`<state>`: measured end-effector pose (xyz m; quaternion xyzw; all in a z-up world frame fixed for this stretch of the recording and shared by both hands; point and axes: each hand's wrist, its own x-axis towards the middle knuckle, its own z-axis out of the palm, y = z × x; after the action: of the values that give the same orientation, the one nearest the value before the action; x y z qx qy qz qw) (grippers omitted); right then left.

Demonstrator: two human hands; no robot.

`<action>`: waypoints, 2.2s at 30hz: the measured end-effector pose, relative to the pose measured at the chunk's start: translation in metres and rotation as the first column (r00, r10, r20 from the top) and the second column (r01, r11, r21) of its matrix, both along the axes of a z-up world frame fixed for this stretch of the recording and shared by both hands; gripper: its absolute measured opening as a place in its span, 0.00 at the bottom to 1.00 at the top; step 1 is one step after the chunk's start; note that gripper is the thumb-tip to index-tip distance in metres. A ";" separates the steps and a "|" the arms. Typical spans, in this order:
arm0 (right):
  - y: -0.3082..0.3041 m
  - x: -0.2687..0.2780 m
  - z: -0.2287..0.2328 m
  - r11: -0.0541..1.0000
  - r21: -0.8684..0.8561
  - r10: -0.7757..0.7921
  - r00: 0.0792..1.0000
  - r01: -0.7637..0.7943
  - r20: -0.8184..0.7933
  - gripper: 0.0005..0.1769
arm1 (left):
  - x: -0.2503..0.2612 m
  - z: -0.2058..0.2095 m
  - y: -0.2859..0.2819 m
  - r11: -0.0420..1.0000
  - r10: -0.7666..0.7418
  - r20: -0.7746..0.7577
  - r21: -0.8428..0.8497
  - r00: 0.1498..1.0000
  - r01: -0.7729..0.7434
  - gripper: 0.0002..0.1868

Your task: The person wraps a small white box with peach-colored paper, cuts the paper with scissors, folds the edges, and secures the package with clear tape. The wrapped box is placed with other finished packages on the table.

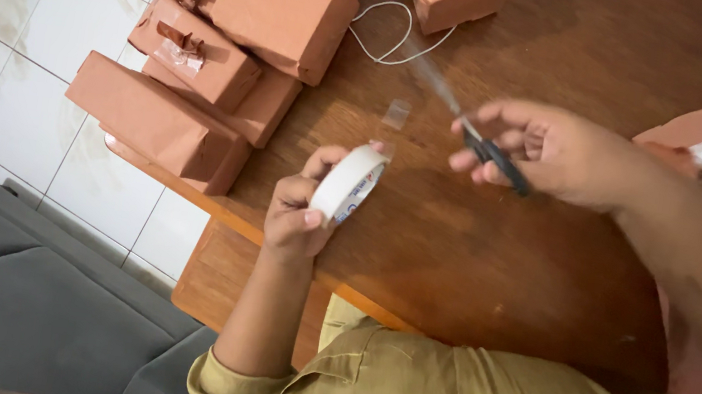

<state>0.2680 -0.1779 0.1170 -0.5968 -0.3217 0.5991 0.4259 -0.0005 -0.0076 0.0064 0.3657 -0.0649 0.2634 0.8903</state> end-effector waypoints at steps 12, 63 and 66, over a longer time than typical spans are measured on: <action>0.005 -0.059 0.023 0.939 0.298 -0.246 0.942 0.173 0.228 0.27 | 0.003 0.037 -0.020 0.967 -0.175 0.090 0.201 0.981 0.154 0.18; -0.005 0.037 0.012 0.645 -0.687 0.584 0.795 -0.334 0.162 0.27 | 0.026 0.019 -0.017 0.945 -0.064 -0.501 0.247 0.863 0.213 0.10; 0.001 0.035 0.000 0.673 -0.614 0.593 0.797 -0.412 0.116 0.27 | 0.026 0.019 -0.018 0.952 -0.069 -0.497 0.228 0.865 0.207 0.14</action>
<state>0.3026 -0.1774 0.1166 -0.6658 -0.3466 0.6607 -0.0074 0.0259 -0.0256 0.0256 0.5333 0.0974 0.0873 0.8357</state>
